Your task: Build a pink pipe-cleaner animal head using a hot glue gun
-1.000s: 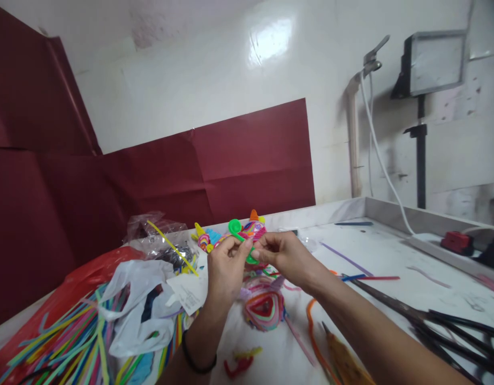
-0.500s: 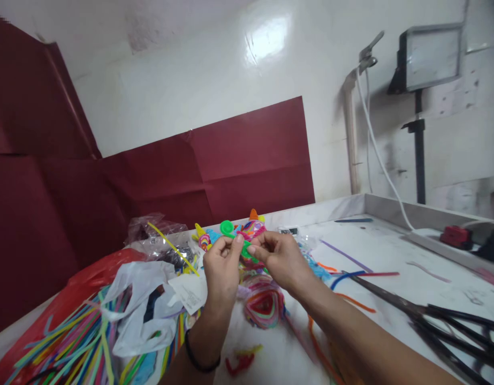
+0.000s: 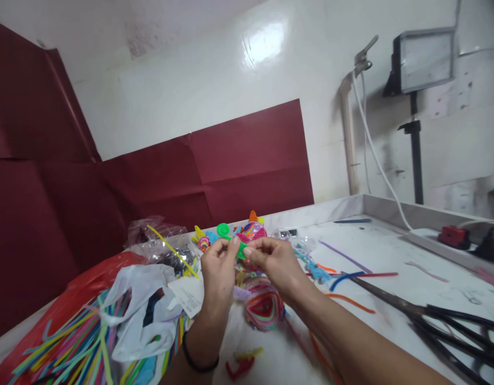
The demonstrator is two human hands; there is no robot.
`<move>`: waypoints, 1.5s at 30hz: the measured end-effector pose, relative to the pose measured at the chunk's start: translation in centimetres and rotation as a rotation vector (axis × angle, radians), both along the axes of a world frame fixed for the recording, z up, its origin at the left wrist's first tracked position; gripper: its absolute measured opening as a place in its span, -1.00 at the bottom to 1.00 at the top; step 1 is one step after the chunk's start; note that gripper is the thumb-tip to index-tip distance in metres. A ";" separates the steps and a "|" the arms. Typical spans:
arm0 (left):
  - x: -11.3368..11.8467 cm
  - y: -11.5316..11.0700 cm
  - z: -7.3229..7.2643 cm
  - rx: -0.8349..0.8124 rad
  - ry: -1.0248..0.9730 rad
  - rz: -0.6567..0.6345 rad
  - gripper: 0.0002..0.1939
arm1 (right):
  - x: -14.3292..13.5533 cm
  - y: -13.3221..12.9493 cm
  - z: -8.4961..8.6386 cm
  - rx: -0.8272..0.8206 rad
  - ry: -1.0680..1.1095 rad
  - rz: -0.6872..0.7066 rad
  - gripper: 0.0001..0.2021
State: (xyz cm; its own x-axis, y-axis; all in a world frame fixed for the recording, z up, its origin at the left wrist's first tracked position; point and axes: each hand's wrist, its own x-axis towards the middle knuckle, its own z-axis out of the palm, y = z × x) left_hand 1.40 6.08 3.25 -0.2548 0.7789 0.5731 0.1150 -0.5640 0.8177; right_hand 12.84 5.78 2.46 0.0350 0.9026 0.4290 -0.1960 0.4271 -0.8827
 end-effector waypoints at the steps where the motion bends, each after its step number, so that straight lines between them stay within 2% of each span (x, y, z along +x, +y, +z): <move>1: -0.2 0.0 0.2 0.000 0.030 0.011 -0.68 | 0.3 0.1 0.1 0.010 -0.028 0.022 -0.67; 4: -0.4 -0.2 0.5 0.000 0.146 0.058 -0.67 | 1.4 0.5 0.5 0.053 -0.136 0.056 -0.78; 9: -0.3 -0.6 0.7 0.004 0.331 0.105 -0.68 | 2.7 0.7 0.9 0.128 -0.321 0.007 -0.93; 16: 0.2 -0.6 0.4 0.022 0.367 0.099 -0.68 | 2.9 0.2 1.0 0.127 -0.462 -0.076 -0.91; 23: 0.3 -0.5 0.3 0.033 0.213 0.088 -0.69 | 2.4 -0.2 1.3 0.069 -0.371 -0.137 -0.92; 35: 0.6 -0.1 -0.6 0.054 0.048 0.039 -0.72 | 0.2 -0.2 -0.1 -0.012 -0.016 -0.117 -0.78; 38: 0.4 0.0 -0.5 0.052 0.067 0.048 -0.72 | 0.1 -0.3 -0.2 -0.027 0.002 -0.073 -0.73; 42: -0.4 0.0 0.3 0.017 0.166 0.014 -0.71 | 0.9 -0.1 0.4 0.015 -0.085 0.032 -0.72; 45: -0.8 -0.2 0.9 -0.035 0.305 -0.039 -0.70 | 2.3 0.3 1.1 0.086 -0.144 0.007 -0.77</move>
State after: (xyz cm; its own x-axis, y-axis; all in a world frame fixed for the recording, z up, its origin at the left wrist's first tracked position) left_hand 0.56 5.84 4.14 -0.0446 0.8054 0.5910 0.3367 -0.5449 0.7679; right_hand 15.14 6.09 3.60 -0.0389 0.8623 0.5049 -0.0734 0.5014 -0.8621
